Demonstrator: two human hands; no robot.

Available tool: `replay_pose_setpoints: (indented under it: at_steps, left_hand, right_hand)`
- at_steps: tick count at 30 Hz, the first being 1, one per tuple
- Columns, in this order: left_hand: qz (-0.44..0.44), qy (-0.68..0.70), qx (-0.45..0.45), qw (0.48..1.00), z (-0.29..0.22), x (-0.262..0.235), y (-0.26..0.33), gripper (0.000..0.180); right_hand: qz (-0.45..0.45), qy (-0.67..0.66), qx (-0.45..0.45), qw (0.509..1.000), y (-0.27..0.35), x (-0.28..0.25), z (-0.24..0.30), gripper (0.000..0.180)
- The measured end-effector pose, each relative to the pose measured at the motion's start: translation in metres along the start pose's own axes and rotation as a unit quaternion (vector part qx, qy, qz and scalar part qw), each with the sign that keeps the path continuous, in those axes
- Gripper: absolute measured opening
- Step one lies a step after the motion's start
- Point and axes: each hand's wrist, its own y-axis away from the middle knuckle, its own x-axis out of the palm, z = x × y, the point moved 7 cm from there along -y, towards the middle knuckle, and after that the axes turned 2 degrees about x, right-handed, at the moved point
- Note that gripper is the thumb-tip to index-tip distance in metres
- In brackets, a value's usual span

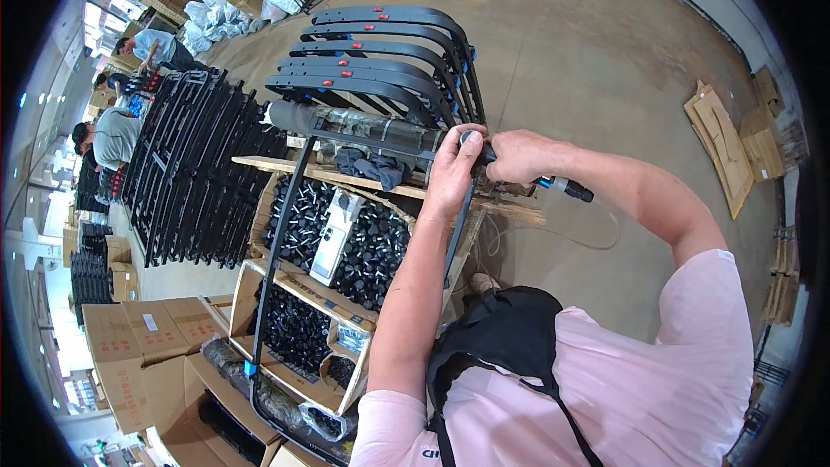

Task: Assemble an electronic device by connecting internal wires and using an electric screwdriver to secure the housing.

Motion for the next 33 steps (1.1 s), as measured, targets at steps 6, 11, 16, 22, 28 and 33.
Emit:
replay_pose_setpoints:
  at_steps: [6, 11, 16, 22, 28, 33]
  left_hand:
    - [0.028, -0.047, -0.014, 0.998, 0.005, -0.007, -0.002, 0.031]
    - [0.049, -0.047, -0.020, 0.998, 0.003, -0.012, -0.001, 0.040]
    - [0.051, -0.047, -0.026, 0.997, -0.002, -0.013, 0.001, 0.047]
    - [0.067, -0.061, -0.018, 0.996, -0.007, -0.011, 0.005, 0.053]
    - [0.042, 0.030, 0.053, 0.997, -0.035, -0.011, 0.006, 0.046]
    - [-0.024, -0.001, 0.092, 0.995, -0.066, -0.082, -0.009, 0.044]
  right_hand:
    - [-0.011, -0.083, 0.007, 0.996, -0.012, 0.012, 0.000, 0.022]
    - [-0.043, -0.111, 0.022, 0.993, -0.012, 0.017, 0.002, 0.019]
    - [-0.038, -0.089, 0.053, 0.994, -0.010, 0.014, 0.005, 0.019]
    - [-0.065, -0.122, 0.070, 0.988, -0.006, 0.019, 0.003, 0.019]
    - [-0.131, -0.192, 0.061, 0.971, 0.011, 0.010, 0.027, 0.023]
    - [-0.103, -0.137, -0.006, 0.985, -0.008, -0.016, 0.112, 0.037]
